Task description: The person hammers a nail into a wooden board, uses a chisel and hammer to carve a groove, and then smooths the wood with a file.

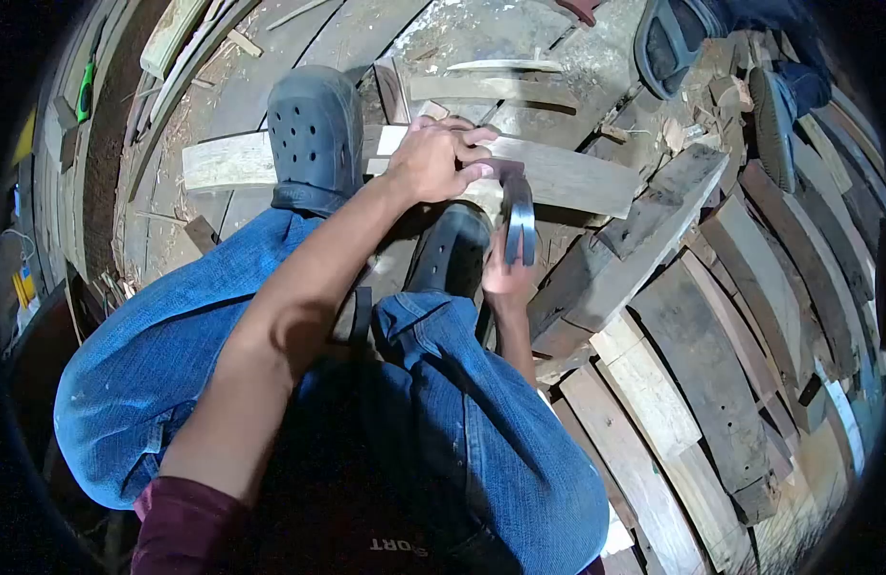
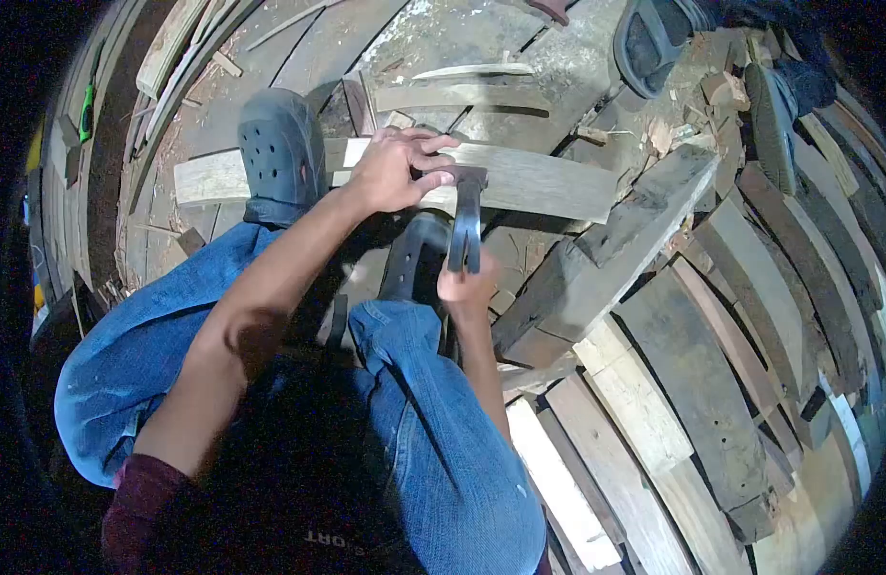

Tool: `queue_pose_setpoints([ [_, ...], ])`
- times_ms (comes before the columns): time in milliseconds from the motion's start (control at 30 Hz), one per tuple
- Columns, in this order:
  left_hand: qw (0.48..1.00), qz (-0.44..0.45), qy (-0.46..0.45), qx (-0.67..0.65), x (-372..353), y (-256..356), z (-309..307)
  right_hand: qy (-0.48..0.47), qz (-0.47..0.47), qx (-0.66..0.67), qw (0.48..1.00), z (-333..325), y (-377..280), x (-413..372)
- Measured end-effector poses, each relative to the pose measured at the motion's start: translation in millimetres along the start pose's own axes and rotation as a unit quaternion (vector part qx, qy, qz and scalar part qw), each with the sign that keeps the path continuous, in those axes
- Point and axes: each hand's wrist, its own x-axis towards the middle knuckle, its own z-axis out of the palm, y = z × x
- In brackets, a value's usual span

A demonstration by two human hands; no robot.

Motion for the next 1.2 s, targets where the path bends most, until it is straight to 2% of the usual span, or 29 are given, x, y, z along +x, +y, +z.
queue_pose_setpoints([
  [67, 1.0, 0.001, -0.007, 0.004, -2, -2, -2, 0.005, 0.023, 0.045, 0.999, -3, -14, 5],
  [133, 1.0, -0.002, 0.004, 0.008, -3, 0, -8, 0.082, -0.142, -0.1, 0.981, 0, -16, 11],
  [167, 1.0, 0.001, 0.01, 0.005, -4, 1, -8, 0.02, -0.025, -0.006, 0.999, 3, -12, 8],
  [200, 1.0, 0.002, 0.006, 0.006, -5, 2, -8, -0.022, 0.113, 0.091, 0.989, 5, -8, 4],
  [233, 1.0, 0.007, 0.004, 0.009, -6, 2, -8, -0.041, 0.243, 0.159, 0.956, 8, -4, 2],
  [300, 1.0, 0.018, 0.004, 0.017, -4, 1, -7, 0.021, 0.104, 0.189, 0.976, 8, -1, -2],
  [333, 1.0, 0.021, 0.006, -0.014, -3, -2, -7, 0.016, 0.072, 0.125, 0.989, 7, 1, -2],
  [433, 0.999, 0.027, 0.032, 0.006, -4, -3, -2, 0.016, 0.117, 0.045, 0.992, 7, 1, -4],
  [500, 0.999, 0.031, 0.029, 0.01, -3, -1, -2, -0.051, 0.279, 0.103, 0.953, 4, -4, 7],
  [533, 0.999, 0.03, 0.023, 0.013, -2, 0, -4, -0.018, 0.195, 0.169, 0.966, -2, -10, 3],
  [633, 1.0, 0.02, 0.01, 0.016, -4, -1, -5, 0.074, -0.009, 0.052, 0.996, 0, -22, 14],
  [700, 1.0, 0.015, 0.021, 0.007, -4, 0, -3, 0.053, 0.038, 0.044, 0.997, -6, -30, 16],
  [767, 1.0, 0.014, 0.016, 0.009, -2, 2, -6, -0.042, 0.26, 0.113, 0.958, -12, -39, 17],
  [800, 1.0, 0.016, 0.018, 0.017, 0, 0, -7, -0.01, 0.284, 0.23, 0.931, -5, -29, 12],
  [867, 1.0, 0.015, 0.009, 0.023, -4, 0, -4, -0.016, 0.233, 0.185, 0.955, -7, -18, 4],
  [967, 0.999, 0.026, 0.032, 0.006, -4, 1, -4, 0.014, 0.267, 0.327, 0.906, 6, 13, -8],
  [1033, 0.999, 0.025, 0.031, 0.01, -2, 0, -3, -0.056, 0.242, 0.147, 0.957, -5, -28, 13],
  [1067, 1.0, 0.02, 0.021, 0.011, 0, 1, -6, -0.046, 0.231, 0.205, 0.95, -2, -19, 9],
  [1100, 1.0, 0.012, 0.007, 0.006, -3, 2, -5, 0.003, 0.179, 0.165, 0.97, -8, -45, 15],
  [1200, 1.0, 0.019, 0.024, 0.003, -3, -3, 0, -0.018, 0.066, 0.069, 0.995, -5, -24, 8],
])
